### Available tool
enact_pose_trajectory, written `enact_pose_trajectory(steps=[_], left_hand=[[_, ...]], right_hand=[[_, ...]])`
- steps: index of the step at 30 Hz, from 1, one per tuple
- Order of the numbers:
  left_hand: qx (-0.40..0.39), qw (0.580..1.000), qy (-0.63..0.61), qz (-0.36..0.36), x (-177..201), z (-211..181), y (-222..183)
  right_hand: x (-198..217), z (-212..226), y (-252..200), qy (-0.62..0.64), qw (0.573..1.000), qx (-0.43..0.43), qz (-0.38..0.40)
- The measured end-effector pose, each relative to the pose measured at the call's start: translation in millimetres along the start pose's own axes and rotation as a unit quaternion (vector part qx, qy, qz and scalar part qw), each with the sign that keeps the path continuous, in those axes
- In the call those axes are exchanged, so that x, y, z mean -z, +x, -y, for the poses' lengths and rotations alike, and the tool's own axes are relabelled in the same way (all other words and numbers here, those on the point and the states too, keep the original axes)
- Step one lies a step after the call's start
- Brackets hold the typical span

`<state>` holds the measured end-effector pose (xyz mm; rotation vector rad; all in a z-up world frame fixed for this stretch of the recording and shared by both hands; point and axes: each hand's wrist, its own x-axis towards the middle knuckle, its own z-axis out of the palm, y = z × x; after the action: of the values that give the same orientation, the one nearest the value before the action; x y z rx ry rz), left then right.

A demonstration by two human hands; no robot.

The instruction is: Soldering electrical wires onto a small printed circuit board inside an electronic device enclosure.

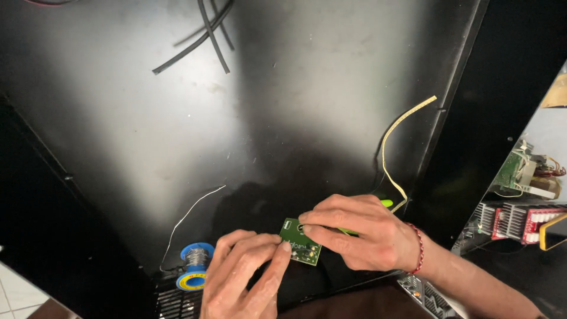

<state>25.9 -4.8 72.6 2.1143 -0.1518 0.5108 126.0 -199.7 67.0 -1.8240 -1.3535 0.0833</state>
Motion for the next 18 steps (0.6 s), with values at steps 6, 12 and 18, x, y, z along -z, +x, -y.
enact_pose_trajectory(steps=[6, 12, 18], left_hand=[[-0.003, 0.997, -0.045, 0.061, 8.0, 9.7, -7.4], [0.106, 0.963, -0.227, 0.097, 5.7, 15.1, -18.7], [0.213, 0.906, -0.338, 0.14, 4.6, 10.1, -9.0]], right_hand=[[5.5, 6.9, 7.3, 0.001, 0.998, -0.033, 0.048], [8.7, 8.0, 2.8, -0.002, 0.995, -0.032, 0.092], [7.4, 9.4, -5.9, 0.09, 0.989, -0.077, 0.09]])
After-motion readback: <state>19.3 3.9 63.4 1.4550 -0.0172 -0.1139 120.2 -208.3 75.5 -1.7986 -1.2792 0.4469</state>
